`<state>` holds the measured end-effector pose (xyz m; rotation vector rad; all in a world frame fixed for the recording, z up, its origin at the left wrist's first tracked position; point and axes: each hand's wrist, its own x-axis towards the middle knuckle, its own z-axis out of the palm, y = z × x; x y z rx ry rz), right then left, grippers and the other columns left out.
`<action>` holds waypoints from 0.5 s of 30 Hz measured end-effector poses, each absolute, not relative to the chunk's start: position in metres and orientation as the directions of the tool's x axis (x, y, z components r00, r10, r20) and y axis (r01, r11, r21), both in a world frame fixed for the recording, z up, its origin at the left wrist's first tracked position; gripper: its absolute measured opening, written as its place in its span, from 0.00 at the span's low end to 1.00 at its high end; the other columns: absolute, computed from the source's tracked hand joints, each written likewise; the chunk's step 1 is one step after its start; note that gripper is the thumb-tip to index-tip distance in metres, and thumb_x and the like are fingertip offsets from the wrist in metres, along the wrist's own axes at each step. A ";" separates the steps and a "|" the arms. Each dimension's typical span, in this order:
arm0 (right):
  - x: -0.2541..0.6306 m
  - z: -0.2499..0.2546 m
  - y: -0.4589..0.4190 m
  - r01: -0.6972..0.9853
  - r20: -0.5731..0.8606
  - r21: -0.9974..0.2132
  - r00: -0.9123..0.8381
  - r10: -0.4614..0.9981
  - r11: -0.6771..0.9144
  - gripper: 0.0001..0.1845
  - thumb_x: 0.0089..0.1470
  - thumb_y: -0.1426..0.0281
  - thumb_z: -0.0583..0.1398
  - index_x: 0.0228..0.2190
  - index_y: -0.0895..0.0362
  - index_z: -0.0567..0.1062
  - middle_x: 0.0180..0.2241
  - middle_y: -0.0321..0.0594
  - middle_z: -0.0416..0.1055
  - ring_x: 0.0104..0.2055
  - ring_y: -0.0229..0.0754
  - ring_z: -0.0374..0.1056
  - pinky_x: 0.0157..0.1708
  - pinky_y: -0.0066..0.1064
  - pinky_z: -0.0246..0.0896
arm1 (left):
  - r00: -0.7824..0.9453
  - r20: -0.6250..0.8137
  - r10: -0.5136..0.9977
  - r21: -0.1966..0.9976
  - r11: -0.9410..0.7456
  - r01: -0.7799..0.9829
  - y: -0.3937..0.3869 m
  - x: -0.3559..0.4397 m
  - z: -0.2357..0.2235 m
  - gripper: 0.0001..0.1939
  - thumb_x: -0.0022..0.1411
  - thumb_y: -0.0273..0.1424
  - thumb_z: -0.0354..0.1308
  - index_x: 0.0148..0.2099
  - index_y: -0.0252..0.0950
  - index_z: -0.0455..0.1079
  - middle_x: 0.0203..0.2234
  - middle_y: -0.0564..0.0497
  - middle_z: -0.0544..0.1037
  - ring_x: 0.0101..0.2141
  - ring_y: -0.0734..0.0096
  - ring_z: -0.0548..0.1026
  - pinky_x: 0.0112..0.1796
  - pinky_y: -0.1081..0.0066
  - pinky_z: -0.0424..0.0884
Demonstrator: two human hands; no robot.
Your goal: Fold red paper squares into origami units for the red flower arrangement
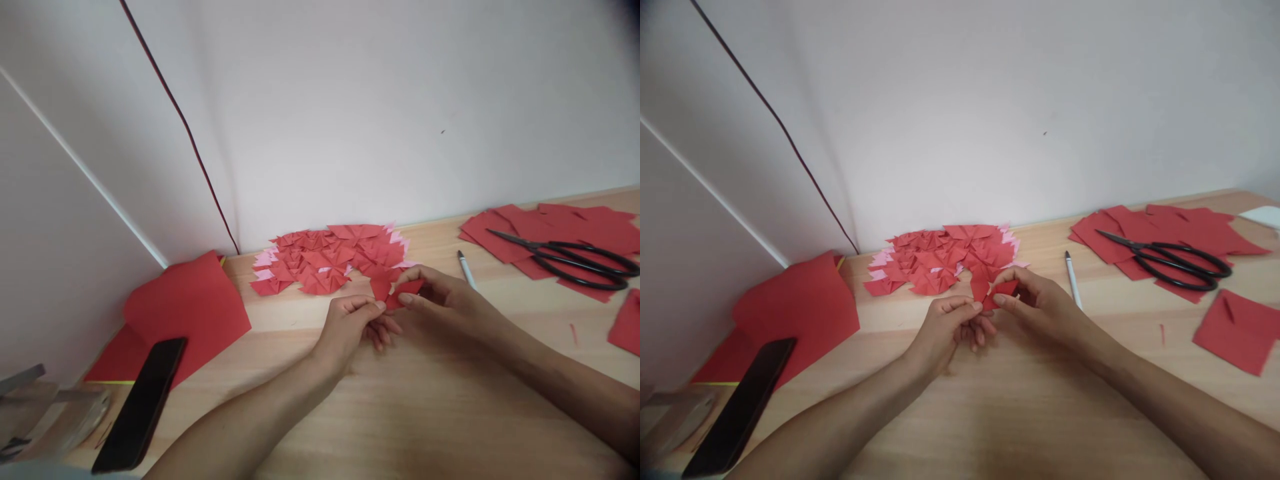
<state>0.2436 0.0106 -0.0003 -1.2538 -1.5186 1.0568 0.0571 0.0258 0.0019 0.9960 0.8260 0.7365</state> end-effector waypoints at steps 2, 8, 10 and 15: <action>0.244 -0.003 0.011 0.234 0.086 -0.966 -0.106 0.991 0.109 0.19 0.51 0.52 0.62 0.36 0.54 0.72 0.32 0.38 0.71 0.29 0.39 0.65 0.28 0.30 0.61 | 0.489 -0.255 0.834 0.912 0.375 -0.164 0.026 0.057 0.002 0.16 0.52 0.39 0.63 0.28 0.28 0.70 0.23 0.43 0.79 0.16 0.77 0.69 0.18 0.77 0.63; 0.246 0.002 0.005 0.342 0.246 -0.898 -0.135 0.960 0.278 0.12 0.55 0.56 0.61 0.34 0.52 0.74 0.36 0.41 0.73 0.37 0.44 0.68 0.35 0.34 0.63 | 0.516 -0.276 0.811 0.885 0.424 -0.193 0.029 0.054 0.006 0.16 0.52 0.38 0.64 0.30 0.27 0.72 0.24 0.43 0.79 0.18 0.75 0.71 0.20 0.75 0.65; 0.247 0.005 0.003 0.409 0.319 -0.837 -0.173 0.932 0.363 0.09 0.57 0.59 0.59 0.33 0.50 0.74 0.34 0.41 0.73 0.35 0.43 0.67 0.33 0.35 0.62 | 0.537 -0.283 0.795 0.871 0.447 -0.203 0.031 0.053 0.008 0.16 0.51 0.38 0.64 0.32 0.27 0.72 0.24 0.42 0.79 0.19 0.75 0.72 0.21 0.75 0.65; 0.247 0.007 0.002 0.443 0.436 -0.717 -0.318 0.842 0.539 0.04 0.58 0.65 0.58 0.33 0.50 0.74 0.35 0.42 0.72 0.37 0.44 0.68 0.36 0.36 0.63 | 0.539 -0.289 0.791 0.865 0.457 -0.208 0.034 0.051 0.009 0.17 0.50 0.39 0.66 0.29 0.28 0.70 0.23 0.43 0.79 0.19 0.77 0.71 0.21 0.77 0.64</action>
